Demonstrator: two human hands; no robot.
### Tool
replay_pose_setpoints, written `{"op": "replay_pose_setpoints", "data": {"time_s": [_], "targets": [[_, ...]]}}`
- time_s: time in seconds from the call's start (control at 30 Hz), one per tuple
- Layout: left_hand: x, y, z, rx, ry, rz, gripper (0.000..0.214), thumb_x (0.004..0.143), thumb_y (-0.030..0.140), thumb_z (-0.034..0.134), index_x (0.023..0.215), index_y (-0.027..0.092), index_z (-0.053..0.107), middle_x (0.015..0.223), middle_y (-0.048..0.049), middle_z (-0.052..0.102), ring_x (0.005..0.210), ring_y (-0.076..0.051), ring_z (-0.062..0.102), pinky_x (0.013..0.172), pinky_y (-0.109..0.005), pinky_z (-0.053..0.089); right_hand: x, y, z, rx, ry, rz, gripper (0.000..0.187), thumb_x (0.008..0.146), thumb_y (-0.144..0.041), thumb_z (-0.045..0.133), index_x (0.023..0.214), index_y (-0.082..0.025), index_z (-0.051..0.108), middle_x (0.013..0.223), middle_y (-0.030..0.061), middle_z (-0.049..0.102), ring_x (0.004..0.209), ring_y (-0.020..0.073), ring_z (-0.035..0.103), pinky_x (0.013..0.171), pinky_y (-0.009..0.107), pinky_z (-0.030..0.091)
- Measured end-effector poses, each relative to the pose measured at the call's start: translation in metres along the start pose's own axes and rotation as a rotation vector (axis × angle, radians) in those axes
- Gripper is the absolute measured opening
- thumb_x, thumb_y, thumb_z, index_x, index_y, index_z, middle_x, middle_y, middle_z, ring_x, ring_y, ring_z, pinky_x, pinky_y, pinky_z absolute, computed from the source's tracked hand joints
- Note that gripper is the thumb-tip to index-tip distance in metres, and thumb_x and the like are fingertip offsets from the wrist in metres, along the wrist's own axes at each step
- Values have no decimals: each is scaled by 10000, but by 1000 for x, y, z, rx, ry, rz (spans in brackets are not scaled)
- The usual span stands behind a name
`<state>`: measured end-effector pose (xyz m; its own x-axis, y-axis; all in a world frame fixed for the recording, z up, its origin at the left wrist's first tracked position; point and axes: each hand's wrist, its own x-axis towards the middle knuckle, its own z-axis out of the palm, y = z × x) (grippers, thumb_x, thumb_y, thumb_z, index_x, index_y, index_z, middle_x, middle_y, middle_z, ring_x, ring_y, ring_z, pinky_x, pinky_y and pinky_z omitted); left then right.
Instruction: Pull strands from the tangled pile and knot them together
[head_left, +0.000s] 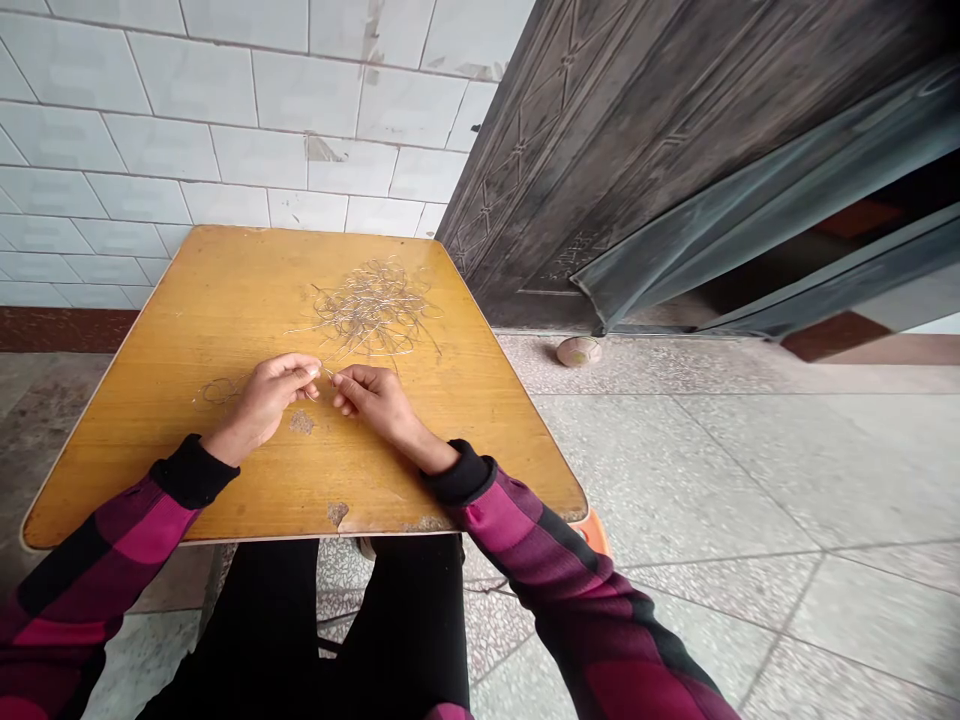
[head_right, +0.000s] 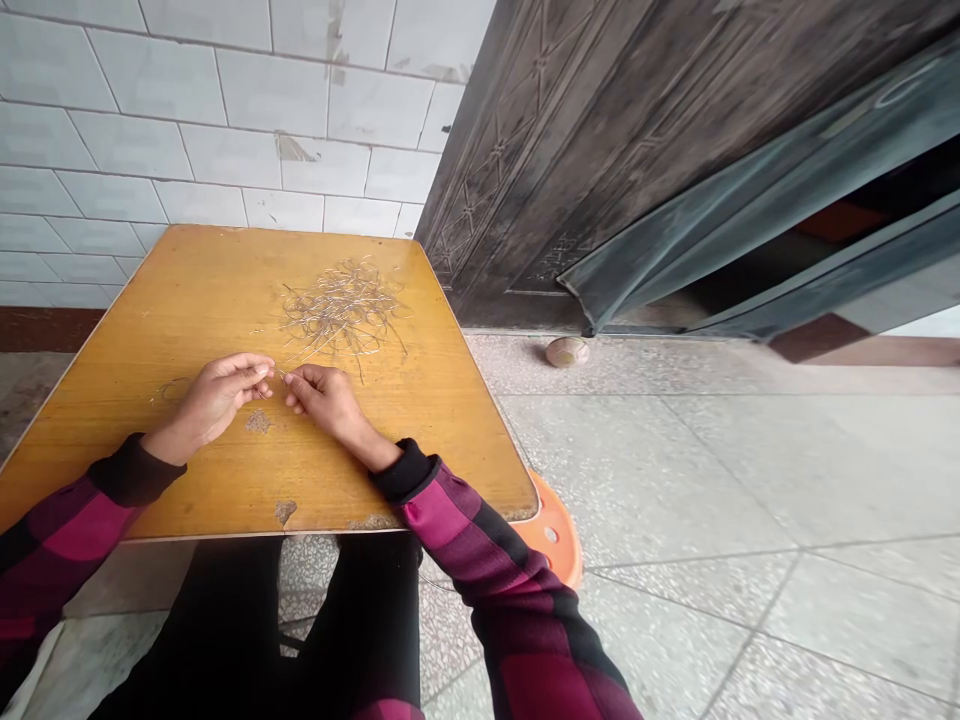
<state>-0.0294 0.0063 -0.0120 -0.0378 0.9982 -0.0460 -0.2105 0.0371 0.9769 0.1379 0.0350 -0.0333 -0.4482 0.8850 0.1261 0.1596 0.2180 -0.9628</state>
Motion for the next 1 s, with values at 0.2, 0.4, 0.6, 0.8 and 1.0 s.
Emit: {"op": "replay_pose_setpoints", "data": {"time_s": [0.2, 0.4, 0.6, 0.8, 1.0], "targets": [[-1, -5, 4, 24, -17, 27, 185, 668, 305, 731, 695, 133, 667, 660, -11, 622, 559, -94, 568, 582, -233, 463, -4, -7, -1, -318, 118, -170, 199, 839, -354, 609, 882, -162, 640, 677, 7, 629, 574, 99, 498, 565, 222, 378], [-1, -10, 5, 51, 0, 38, 186, 652, 295, 740, 686, 130, 661, 651, -10, 625, 532, -96, 587, 552, -230, 467, -5, -5, 2, -309, 103, -194, 107, 824, -227, 567, 846, -156, 644, 650, -8, 609, 562, 90, 487, 567, 218, 370], [-1, -7, 6, 52, 23, 55, 179, 646, 283, 743, 623, 143, 632, 550, 27, 546, 466, -75, 509, 522, -236, 480, 0, 1, 2, 8, 38, -82, 100, 784, -264, 588, 798, -168, 615, 664, -8, 596, 550, 92, 494, 549, 232, 395], [-3, -4, 7, 52, -16, 60, 160, 665, 265, 713, 605, 144, 627, 511, 23, 517, 464, -76, 465, 519, -237, 470, 2, -3, -1, 248, -31, 37, 116, 707, -270, 660, 756, -172, 621, 649, -27, 591, 526, 76, 490, 541, 229, 409], [-2, -4, 4, 106, -71, 72, 157, 695, 282, 692, 628, 146, 650, 510, 12, 526, 477, -92, 486, 521, -242, 453, 1, -4, 0, 276, -37, 39, 121, 709, -262, 656, 764, -165, 609, 663, -28, 586, 534, 68, 488, 552, 225, 413]]}}
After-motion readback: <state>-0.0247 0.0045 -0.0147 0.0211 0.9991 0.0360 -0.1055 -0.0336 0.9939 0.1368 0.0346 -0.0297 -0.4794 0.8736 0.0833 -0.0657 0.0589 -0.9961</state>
